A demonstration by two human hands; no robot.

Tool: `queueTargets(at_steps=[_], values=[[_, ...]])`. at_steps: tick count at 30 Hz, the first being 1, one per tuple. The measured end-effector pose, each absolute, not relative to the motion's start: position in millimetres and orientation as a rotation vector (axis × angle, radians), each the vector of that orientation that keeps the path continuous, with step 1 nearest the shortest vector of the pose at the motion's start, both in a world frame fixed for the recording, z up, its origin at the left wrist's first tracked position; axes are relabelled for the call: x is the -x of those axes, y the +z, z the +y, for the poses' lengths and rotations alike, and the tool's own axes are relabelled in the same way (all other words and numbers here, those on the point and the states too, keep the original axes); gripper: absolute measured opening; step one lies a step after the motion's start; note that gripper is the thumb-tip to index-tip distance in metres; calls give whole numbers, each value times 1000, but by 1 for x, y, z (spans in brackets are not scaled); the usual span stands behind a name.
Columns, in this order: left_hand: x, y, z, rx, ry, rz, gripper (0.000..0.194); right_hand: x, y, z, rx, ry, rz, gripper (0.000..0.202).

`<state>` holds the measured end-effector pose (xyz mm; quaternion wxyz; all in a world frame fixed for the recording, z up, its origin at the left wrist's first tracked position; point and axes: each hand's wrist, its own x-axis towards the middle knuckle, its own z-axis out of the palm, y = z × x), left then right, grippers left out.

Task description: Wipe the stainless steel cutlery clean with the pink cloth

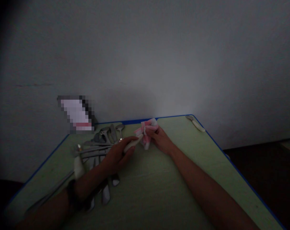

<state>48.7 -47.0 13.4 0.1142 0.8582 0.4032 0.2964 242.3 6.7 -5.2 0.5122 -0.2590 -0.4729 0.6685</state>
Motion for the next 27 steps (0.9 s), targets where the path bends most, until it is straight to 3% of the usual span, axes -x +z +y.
queueTargets(at_steps=[12,27], values=[[-47,11,-47,-2637,762,1091,28,-240,-10,8,843,1364,-1259,29],[-50,18,-51,-2634,711,1116,28,-239,-7,5,822,1416,-1271,13]])
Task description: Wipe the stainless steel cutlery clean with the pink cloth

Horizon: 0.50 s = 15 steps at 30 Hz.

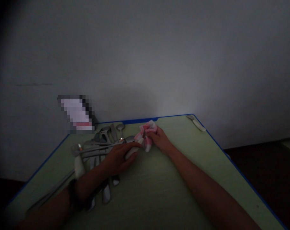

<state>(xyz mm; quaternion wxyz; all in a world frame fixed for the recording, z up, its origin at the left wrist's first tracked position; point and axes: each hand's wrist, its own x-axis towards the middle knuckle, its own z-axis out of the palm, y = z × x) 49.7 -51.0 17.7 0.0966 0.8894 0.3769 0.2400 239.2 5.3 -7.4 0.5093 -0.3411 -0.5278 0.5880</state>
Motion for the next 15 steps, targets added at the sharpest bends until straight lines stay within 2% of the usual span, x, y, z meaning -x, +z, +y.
queueTargets(at_steps=[15], values=[[-50,18,-51,-2611,727,1099,27,-241,-7,7,902,1344,-1336,16]])
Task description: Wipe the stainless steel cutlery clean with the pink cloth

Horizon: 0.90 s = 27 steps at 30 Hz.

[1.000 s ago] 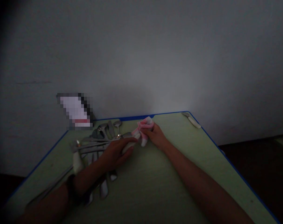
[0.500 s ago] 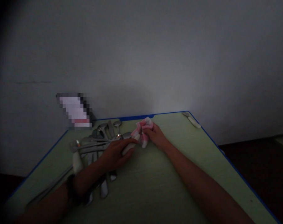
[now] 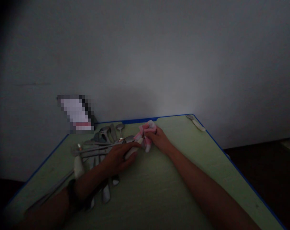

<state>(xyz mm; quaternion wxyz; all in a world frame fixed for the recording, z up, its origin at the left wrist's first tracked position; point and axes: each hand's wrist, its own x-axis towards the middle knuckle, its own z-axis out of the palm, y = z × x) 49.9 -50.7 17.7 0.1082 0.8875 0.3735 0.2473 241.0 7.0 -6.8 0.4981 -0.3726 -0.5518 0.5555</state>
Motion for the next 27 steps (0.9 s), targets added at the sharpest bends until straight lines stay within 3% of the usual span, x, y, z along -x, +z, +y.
queueTargets(at_steps=[27], values=[[-50,18,-50,-2568,746,1039,27,-240,-10,10,862,1437,-1211,21]])
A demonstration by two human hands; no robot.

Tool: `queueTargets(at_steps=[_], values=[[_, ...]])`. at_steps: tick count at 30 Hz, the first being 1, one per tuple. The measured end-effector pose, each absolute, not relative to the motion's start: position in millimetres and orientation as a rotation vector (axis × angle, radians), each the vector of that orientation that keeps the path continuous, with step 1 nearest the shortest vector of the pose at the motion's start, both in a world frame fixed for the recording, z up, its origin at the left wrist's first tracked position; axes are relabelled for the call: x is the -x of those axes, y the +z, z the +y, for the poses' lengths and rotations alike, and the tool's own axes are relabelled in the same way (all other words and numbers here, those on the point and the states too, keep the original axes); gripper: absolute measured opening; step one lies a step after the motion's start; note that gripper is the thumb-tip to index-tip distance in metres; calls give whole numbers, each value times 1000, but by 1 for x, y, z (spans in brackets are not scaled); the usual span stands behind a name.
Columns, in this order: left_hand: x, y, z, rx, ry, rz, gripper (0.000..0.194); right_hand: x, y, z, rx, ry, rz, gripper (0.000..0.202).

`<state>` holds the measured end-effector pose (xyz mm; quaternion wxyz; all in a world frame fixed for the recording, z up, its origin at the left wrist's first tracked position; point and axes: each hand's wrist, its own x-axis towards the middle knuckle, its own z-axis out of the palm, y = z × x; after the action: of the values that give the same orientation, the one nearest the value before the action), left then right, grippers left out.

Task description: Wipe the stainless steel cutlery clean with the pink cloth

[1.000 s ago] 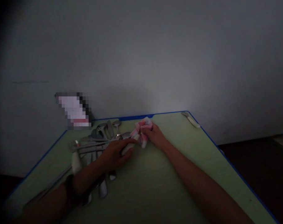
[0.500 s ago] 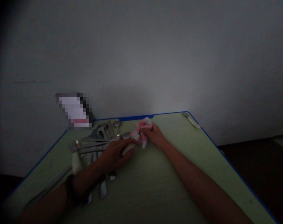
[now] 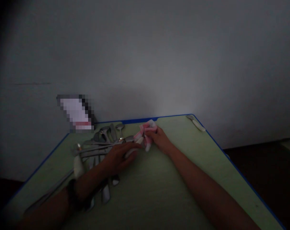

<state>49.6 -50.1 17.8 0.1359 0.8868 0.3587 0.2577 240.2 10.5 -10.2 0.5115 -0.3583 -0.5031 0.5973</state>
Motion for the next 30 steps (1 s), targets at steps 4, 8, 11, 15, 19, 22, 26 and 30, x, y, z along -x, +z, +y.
queueTargets(at_steps=[4,8,11,15,19,22,26,30], values=[[-48,18,-49,-2550,763,966,29,-238,-4,8,811,1556,-1055,19],[-46,18,-49,-2561,763,933,31,-238,2,5,758,1607,-1011,19],[-45,19,-50,-2563,754,904,34,-238,3,4,719,1639,-1010,18],[-46,20,-51,-2572,770,955,33,-239,2,5,701,1666,-989,18],[-46,18,-51,-2562,789,996,34,-239,2,8,674,1678,-935,20],[-47,17,-51,-2575,775,972,37,-238,2,10,693,1663,-877,20],[-48,16,-50,-2552,772,1033,36,-239,0,12,718,1644,-870,21],[-49,14,-49,-2526,776,1086,36,-240,-2,12,677,1643,-872,24]])
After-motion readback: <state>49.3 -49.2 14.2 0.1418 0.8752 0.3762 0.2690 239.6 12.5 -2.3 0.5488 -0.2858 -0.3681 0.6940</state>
